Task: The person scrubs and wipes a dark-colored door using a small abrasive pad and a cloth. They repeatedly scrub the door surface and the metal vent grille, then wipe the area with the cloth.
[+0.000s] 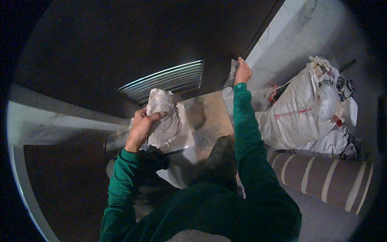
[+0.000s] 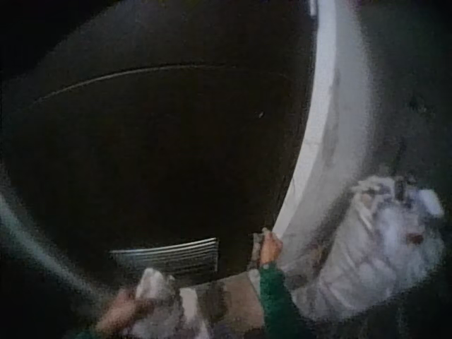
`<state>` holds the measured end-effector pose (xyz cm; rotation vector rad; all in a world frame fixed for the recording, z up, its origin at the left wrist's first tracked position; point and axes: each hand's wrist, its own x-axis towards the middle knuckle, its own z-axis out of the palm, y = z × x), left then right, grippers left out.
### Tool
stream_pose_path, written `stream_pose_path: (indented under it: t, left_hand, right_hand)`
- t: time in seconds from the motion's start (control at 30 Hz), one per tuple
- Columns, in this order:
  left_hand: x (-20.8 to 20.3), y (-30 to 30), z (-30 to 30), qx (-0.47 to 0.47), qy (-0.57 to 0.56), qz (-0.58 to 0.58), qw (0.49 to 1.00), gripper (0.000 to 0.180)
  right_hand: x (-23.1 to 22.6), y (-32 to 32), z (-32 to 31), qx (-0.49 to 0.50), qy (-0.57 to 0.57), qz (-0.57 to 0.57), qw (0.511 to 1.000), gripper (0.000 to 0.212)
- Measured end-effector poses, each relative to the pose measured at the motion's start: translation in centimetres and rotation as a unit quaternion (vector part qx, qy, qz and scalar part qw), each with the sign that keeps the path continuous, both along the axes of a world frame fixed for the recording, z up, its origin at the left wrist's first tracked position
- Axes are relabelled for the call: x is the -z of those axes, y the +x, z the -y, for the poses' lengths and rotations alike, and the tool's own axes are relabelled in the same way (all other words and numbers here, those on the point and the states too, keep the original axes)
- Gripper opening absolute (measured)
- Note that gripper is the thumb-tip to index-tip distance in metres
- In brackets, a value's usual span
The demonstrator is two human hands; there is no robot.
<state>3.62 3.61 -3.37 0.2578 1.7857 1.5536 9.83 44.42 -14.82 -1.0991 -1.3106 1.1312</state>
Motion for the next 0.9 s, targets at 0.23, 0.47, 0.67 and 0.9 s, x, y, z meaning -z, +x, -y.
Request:
stream_pose_path:
  t: [0.23, 0.47, 0.67, 0.9]
  left_hand:
    - [0.0, 0.0, 0.1, -0.008, -0.03, -0.006, 1.0, 0.031]
    - [0.0, -0.2, -0.1, -0.005, -0.022, -0.012, 1.0, 0.026]
    - [0.3, -0.2, 0.0, -0.008, -0.04, -0.017, 0.999, 0.031]
    - [0.4, -0.4, 0.1, -0.007, -0.025, 0.015, 1.0, 0.032]
  right_hand:
    - [0.7, 0.1, -1.1, -0.017, 0.031, 0.047, 0.998, 0.05]
    - [4.0, 0.5, -1.5, -0.025, 0.081, 0.293, 0.952, 0.055]
    - [4.9, 3.1, 1.5, -0.116, -0.423, -0.307, 0.845, 0.04]
    - [2.4, 0.8, 0.0, -0.175, -0.302, -0.354, 0.868, 0.041]
